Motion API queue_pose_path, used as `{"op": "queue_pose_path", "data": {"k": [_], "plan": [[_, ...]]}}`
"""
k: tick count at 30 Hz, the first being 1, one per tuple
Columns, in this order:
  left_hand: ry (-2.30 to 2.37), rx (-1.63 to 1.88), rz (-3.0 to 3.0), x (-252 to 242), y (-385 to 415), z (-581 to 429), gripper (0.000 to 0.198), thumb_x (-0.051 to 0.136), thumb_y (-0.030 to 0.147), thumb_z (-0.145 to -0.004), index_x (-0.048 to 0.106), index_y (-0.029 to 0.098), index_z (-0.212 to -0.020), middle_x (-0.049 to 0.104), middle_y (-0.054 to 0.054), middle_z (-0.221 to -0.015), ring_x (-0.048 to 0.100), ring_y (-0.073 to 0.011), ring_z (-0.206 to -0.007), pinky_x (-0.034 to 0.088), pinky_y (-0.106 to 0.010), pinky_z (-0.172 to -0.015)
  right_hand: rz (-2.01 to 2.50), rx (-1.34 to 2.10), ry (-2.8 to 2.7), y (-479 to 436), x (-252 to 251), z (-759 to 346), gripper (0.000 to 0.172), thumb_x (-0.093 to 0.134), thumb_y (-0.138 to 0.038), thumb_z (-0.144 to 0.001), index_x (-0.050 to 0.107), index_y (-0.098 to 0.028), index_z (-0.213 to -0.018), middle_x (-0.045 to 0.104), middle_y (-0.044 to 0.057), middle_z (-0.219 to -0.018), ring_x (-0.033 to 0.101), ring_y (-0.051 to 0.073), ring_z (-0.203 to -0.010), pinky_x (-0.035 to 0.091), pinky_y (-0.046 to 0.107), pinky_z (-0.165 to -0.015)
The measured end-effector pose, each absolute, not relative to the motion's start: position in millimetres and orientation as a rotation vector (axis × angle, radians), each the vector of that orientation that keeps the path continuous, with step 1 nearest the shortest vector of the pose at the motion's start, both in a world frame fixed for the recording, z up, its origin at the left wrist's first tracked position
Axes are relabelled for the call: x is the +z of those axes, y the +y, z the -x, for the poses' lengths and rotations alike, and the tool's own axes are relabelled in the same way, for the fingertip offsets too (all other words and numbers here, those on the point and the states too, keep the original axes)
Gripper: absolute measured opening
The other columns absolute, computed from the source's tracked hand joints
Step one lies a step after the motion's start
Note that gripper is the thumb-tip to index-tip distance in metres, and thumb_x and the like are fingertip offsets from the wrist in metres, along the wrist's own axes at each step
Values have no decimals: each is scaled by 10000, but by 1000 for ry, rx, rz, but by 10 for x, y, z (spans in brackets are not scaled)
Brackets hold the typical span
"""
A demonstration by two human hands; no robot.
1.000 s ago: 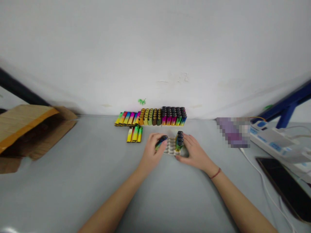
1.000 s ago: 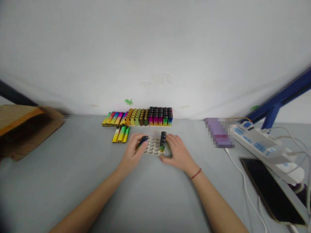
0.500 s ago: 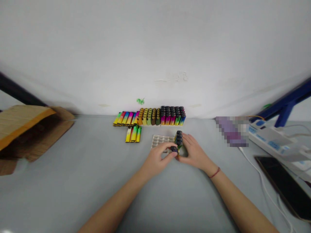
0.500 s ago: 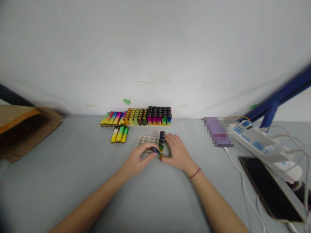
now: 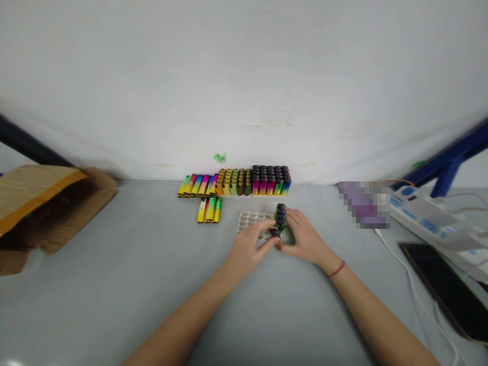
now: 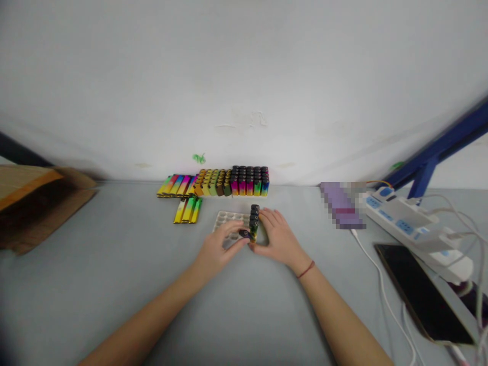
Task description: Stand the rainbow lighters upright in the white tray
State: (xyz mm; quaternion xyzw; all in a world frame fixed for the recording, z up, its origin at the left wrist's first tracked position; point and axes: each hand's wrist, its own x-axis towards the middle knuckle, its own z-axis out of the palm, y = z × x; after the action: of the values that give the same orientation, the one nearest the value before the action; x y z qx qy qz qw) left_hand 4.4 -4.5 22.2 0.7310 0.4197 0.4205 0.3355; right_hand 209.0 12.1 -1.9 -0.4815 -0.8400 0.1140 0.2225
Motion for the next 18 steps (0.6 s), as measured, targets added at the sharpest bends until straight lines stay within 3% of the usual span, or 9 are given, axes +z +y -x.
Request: {"op": "queue_pose_path", "data": {"k": [6, 18], "plan": [[1034, 1160, -2200, 200, -31, -41, 142, 637, 277, -885, 666, 232, -1016, 739, -70, -1049, 686, -213, -1016, 527, -379, -939, 1314, 308, -2329, 131, -43, -2103, 763, 691, -422, -747, 443, -105, -1395, 503, 219, -1443, 424, 364, -1377, 280, 590, -1166], [969, 1192, -2585, 294, 14, 43, 303, 536, 156, -909, 655, 233, -1177, 658, -92, -1170, 632, -194, -1095, 527, -365, -965, 1311, 293, -2327, 129, -70, -2108, 759, 678, -448, -778, 423, -126, -1415, 508, 201, -1439, 426, 352, -1373, 294, 584, -1159]]}}
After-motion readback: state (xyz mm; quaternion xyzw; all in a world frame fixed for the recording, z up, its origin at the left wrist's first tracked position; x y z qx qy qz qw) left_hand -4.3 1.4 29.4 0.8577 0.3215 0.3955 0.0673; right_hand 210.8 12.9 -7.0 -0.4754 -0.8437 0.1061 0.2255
